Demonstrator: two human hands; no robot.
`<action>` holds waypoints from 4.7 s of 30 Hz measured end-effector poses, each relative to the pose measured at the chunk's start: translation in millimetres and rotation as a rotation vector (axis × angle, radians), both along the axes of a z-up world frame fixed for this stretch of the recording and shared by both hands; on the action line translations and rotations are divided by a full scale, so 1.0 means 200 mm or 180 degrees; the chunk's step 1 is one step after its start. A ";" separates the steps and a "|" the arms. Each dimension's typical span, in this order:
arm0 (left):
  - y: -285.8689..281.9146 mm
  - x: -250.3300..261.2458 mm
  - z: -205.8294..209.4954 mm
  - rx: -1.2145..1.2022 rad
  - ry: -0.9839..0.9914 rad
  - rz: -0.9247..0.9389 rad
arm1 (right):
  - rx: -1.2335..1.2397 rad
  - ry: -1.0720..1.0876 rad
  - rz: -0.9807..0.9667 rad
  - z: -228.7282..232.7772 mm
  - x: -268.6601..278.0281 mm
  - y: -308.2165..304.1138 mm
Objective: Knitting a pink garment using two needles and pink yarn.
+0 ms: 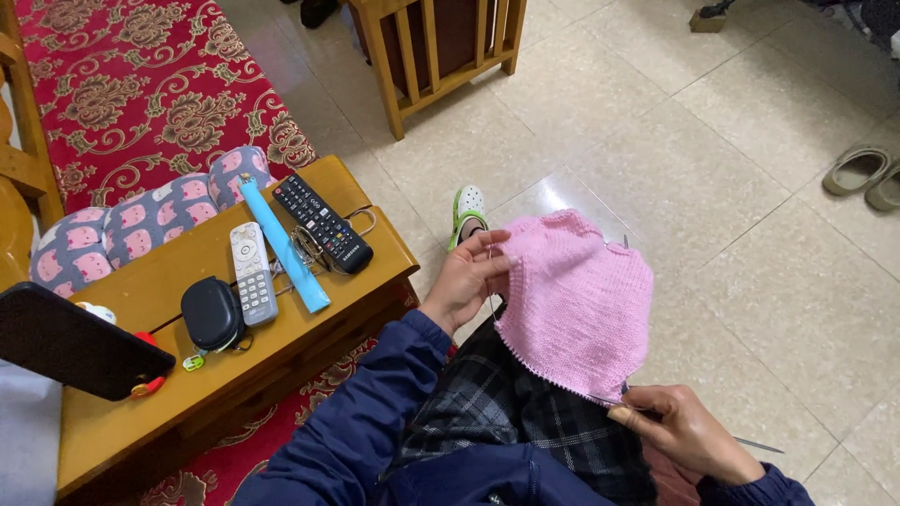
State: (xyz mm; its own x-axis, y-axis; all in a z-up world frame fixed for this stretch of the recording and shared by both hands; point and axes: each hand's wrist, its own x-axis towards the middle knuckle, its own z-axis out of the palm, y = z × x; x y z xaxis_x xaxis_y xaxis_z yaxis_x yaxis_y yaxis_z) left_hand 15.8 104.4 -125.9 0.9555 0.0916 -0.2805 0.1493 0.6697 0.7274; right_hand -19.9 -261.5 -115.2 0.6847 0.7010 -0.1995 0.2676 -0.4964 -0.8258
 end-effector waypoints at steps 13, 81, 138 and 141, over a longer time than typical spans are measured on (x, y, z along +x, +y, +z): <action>0.00 -0.13 0.19 0.0016 -0.0387 -0.0589 | 0.0056 0.0065 -0.0026 -0.01 0.02 0.02; -0.47 0.03 0.84 0.3138 -0.2435 -0.0655 | 0.1838 0.0249 -0.1085 0.89 0.36 0.29; -0.58 0.07 0.92 0.2103 -0.1678 0.0007 | 0.1338 -0.2170 -0.1443 0.83 0.20 0.30; -0.59 0.06 0.91 0.2027 -0.1679 -0.0009 | 0.1035 -0.2310 -0.1528 0.87 0.18 0.33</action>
State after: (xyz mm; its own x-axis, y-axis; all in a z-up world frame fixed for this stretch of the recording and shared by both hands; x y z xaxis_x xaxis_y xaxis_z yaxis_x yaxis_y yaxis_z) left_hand 27.7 -12.9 56.5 0.9475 0.0789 0.3098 -0.3170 0.1058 0.9425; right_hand 17.0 -195.7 57.8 0.7962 0.2563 0.5481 0.5990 -0.4613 -0.6545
